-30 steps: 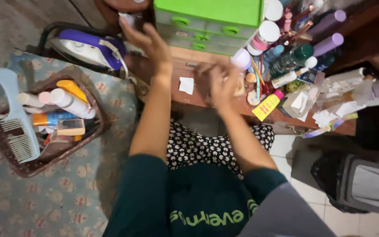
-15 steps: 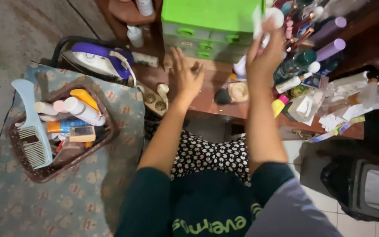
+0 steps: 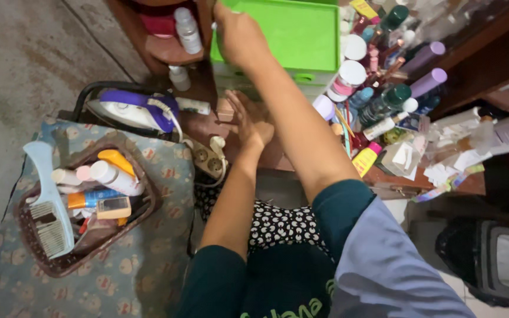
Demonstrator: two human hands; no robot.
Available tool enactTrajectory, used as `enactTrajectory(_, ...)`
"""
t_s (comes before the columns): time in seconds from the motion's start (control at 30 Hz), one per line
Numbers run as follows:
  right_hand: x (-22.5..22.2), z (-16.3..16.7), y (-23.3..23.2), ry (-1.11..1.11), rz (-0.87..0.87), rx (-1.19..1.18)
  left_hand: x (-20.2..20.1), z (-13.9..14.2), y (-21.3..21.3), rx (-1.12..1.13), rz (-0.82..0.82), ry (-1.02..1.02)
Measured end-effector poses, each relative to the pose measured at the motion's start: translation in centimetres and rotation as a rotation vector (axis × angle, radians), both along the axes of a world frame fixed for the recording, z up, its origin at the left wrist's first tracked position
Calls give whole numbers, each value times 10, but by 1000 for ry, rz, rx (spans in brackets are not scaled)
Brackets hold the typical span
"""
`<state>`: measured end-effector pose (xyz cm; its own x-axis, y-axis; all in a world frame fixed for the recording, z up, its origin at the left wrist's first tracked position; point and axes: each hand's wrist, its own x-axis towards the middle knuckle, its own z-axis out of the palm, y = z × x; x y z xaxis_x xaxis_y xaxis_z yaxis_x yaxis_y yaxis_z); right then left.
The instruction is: The person sits on the floor at a cluttered dresser and sorts cosmetic bottles, jars, tubes and small boxes into the compartments of a green plastic drawer organizer, opening the organizer drawers and placing items inside one at a time.
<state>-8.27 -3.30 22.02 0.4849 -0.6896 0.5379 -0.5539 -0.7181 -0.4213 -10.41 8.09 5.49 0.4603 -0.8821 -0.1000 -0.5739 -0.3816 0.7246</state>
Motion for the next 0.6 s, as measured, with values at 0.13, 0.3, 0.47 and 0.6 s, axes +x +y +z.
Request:
enactTrajectory(0.13,-72,3,51,47,106,-91,3,-6,-3,105,-44,-61)
enactTrajectory(0.3,-177,11,90,155,-297,-68,1,-11,0,-23,-31,-99)
enactTrajectory(0.47,-135,-19,78,142,-515,-319,1,-10,1,-139,-5,-158)
enactTrajectory(0.6,-63,-36,70,-61,-135,-211,10,-11,5,-256,-124,-59)
